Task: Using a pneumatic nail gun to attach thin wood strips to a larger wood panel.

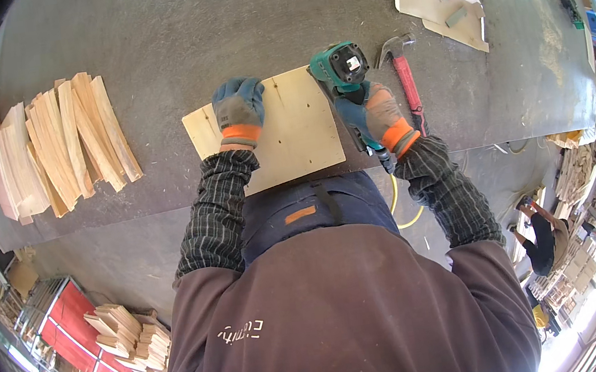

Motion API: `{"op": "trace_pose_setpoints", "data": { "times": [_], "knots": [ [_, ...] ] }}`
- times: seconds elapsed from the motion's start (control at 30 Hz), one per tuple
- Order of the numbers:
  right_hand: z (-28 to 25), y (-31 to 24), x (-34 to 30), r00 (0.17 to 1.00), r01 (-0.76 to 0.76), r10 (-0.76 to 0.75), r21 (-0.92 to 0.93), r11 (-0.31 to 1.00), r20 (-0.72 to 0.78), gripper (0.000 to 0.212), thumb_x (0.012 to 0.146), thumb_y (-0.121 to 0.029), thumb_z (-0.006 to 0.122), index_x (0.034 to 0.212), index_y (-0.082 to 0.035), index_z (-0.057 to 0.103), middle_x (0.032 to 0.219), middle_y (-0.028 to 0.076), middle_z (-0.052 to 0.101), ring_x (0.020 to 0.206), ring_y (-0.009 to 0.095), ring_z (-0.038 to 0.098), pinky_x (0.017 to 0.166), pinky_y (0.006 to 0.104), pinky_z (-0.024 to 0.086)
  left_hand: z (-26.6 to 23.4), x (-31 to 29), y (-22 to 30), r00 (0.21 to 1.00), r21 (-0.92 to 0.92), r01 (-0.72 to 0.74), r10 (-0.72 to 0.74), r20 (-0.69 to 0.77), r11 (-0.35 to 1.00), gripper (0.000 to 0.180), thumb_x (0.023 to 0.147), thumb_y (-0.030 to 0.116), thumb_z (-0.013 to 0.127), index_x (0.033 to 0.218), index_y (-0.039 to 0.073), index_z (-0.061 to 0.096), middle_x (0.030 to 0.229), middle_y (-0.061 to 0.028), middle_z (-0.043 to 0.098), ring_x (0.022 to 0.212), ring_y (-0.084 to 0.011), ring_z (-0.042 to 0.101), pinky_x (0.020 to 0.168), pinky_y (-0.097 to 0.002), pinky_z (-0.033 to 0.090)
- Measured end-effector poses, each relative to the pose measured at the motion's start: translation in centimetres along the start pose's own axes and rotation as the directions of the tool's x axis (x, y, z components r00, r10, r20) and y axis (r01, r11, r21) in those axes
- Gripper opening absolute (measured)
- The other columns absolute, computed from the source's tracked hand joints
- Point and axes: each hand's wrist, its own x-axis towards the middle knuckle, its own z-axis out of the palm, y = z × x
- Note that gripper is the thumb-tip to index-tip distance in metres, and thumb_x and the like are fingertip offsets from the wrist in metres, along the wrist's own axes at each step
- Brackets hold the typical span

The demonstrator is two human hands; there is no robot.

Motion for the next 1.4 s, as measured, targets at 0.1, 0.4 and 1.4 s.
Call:
{"op": "trace_pose_setpoints", "data": {
  "times": [0.1, 0.4, 1.4],
  "knots": [
    [0.2, -0.2, -0.2, 1.000, 0.012, -0.012, -0.036, 0.999, -0.009, 0.025, 0.093, -0.018, 0.075, 0.112, -0.002, 0.074, 0.093, 0.002, 0.075, 0.081, 0.008, 0.061, 0.072, 0.0307, 0.053, 0.0, 0.0, -0.1, 1.000, 0.011, -0.005, 0.005, 0.004, 1.000, 0.015, 0.092, 0.023, 0.073, 0.097, 0.010, 0.080, 0.100, -0.0089, 0.076, 0.097, -0.0326, 0.069, 0.091, -0.0457, 0.052],
    [0.2, 0.8, -1.1, 1.000, -0.002, 0.003, 0.035, 0.999, -0.021, 0.022, 0.093, -0.019, 0.077, 0.108, -0.003, 0.076, 0.086, 0.000, 0.073, 0.073, 0.008, 0.060, 0.066, 0.0296, 0.051, 0.3, -0.3, -0.6, 1.000, 0.024, 0.021, -0.021, -0.008, 0.999, 0.015, 0.091, 0.023, 0.074, 0.094, 0.010, 0.080, 0.099, -0.0089, 0.076, 0.095, -0.0326, 0.069, 0.091, -0.0466, 0.050],
    [19.9, -9.3, 3.4, 0.933, 0.287, -0.145, -0.436, 0.853, 0.331, 0.031, 0.094, -0.031, 0.073, 0.105, -0.003, 0.075, 0.084, 0.004, 0.072, 0.077, 0.011, 0.061, 0.072, 0.0323, 0.053, -9.8, -6.2, -14.8, 0.966, -0.054, 0.175, -0.161, 0.202, 0.983, 0.060, 0.084, 0.032, 0.086, 0.137, 0.012, 0.067, 0.160, -0.0104, 0.049, 0.156, -0.0378, 0.032, 0.131, -0.0548, 0.021]
  ]
}}
